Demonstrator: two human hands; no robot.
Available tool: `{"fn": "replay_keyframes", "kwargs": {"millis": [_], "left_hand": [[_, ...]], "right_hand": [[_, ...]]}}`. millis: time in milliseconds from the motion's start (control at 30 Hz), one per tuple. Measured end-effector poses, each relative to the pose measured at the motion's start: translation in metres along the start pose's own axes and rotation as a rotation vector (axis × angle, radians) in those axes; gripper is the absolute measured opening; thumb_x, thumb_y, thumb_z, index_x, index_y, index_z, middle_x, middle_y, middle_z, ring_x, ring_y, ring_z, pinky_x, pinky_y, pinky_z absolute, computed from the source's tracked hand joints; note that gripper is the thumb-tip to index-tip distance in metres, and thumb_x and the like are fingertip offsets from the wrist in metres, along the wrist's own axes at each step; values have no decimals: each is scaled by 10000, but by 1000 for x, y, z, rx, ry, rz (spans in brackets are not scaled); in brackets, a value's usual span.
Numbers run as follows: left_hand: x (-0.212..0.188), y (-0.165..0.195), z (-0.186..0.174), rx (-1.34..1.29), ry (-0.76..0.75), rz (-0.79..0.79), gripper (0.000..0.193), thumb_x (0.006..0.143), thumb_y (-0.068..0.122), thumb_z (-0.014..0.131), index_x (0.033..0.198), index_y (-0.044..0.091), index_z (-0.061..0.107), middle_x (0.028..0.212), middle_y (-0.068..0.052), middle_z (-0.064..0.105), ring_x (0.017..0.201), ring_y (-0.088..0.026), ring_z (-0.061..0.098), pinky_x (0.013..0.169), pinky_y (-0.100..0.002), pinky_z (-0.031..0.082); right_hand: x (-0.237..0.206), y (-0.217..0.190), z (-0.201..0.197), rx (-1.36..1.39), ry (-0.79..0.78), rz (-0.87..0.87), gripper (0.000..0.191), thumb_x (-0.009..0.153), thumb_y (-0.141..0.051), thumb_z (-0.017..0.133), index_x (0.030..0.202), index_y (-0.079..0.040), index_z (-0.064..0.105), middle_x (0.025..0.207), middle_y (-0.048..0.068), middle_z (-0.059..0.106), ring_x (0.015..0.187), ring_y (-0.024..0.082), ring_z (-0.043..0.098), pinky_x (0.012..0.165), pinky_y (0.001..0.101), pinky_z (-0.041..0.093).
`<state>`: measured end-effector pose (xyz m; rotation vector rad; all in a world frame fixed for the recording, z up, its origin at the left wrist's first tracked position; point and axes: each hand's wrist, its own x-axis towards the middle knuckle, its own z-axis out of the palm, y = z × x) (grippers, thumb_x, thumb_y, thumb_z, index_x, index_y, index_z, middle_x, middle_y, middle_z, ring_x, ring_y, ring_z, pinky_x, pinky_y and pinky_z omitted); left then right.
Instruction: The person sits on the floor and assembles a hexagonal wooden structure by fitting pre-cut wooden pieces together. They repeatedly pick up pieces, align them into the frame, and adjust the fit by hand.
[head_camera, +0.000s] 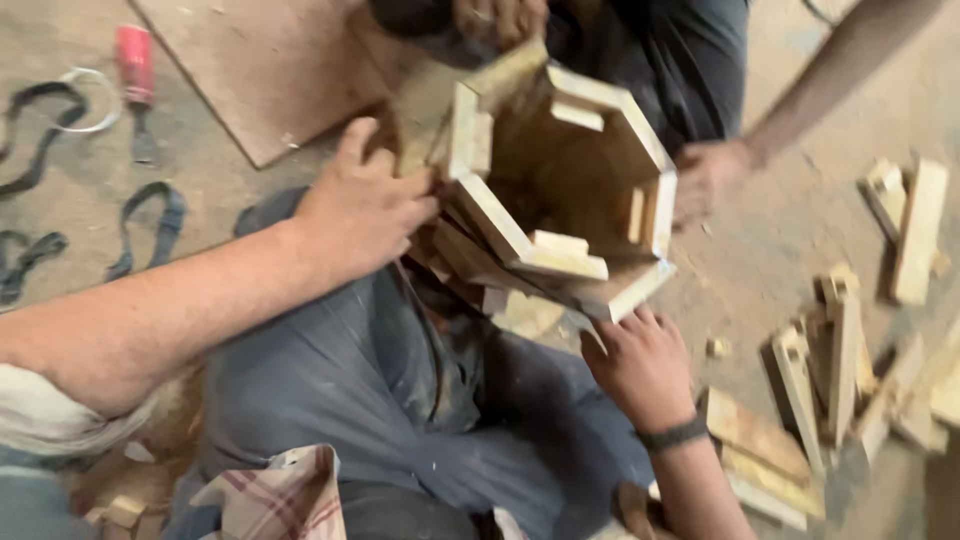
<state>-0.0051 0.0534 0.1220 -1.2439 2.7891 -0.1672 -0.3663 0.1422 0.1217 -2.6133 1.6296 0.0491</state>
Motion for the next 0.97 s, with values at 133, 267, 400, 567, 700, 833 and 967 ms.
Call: {"fn": "replay_keyframes", "kwargs": {"millis": [133, 267, 400, 567, 700, 833, 967], "left_hand": [[5, 1, 19, -22, -272, -6, 393, 819, 458, 703, 1124, 216, 758, 1287, 3, 620, 1115, -261, 643, 1153, -651, 220], [10, 7, 46, -71, -297, 14, 483, 766, 448, 728, 1202, 241, 732, 1403, 54, 573, 1119, -246, 651, 1167, -678, 176], [16, 19, 82, -164, -326, 4, 645, 726, 516, 753, 1324, 292, 666, 1366, 73, 591, 1198, -217, 624, 1184, -683, 182], [36, 32, 120, -220, -572, 8, 703, 704, 548, 762, 1364, 340, 635, 1422, 47, 558, 1328, -255, 508, 1139, -687, 174], [48, 45, 133, -237, -768, 20, 763, 703, 590, 783, 1368, 244, 639, 1407, -5, 582, 1278, -268, 576, 1199, -655, 134], [54, 60, 131, -151, -864, 34, 786, 716, 628, 756, 1365, 193, 674, 1347, -32, 663, 1252, -280, 624, 1185, -600, 247], [49, 64, 116, -140, -872, -25, 832, 698, 659, 775, 1375, 192, 650, 1368, -36, 632, 1273, -349, 574, 1098, -609, 342]], "right_hand": [[5, 2, 14, 16, -86, 35, 280, 807, -296, 766, 1050, -164, 715, 978, 54, 715, 999, 275, 660, 814, 454, 502], [13, 1, 33, 92, -115, 30, 465, 757, -265, 776, 1204, -158, 706, 1100, 107, 723, 1014, 322, 650, 855, 478, 513], [20, 1, 68, 189, -114, 6, 508, 705, -228, 778, 1203, -145, 714, 1096, 137, 719, 1039, 376, 646, 881, 522, 507], [31, -1, 123, 232, -344, 116, 466, 745, -291, 794, 1163, -110, 698, 1131, 164, 703, 1062, 392, 645, 894, 504, 517], [30, 3, 154, 292, -477, 198, 525, 751, -371, 818, 1181, -103, 682, 1178, 173, 688, 1104, 395, 633, 918, 509, 506], [35, 3, 168, 391, -282, 88, 626, 703, -377, 850, 1224, -79, 677, 1211, 214, 673, 1131, 440, 605, 922, 511, 490], [37, 3, 170, 296, -315, 85, 582, 690, -325, 833, 1213, -115, 688, 1199, 200, 682, 1134, 428, 610, 935, 506, 492]]}}
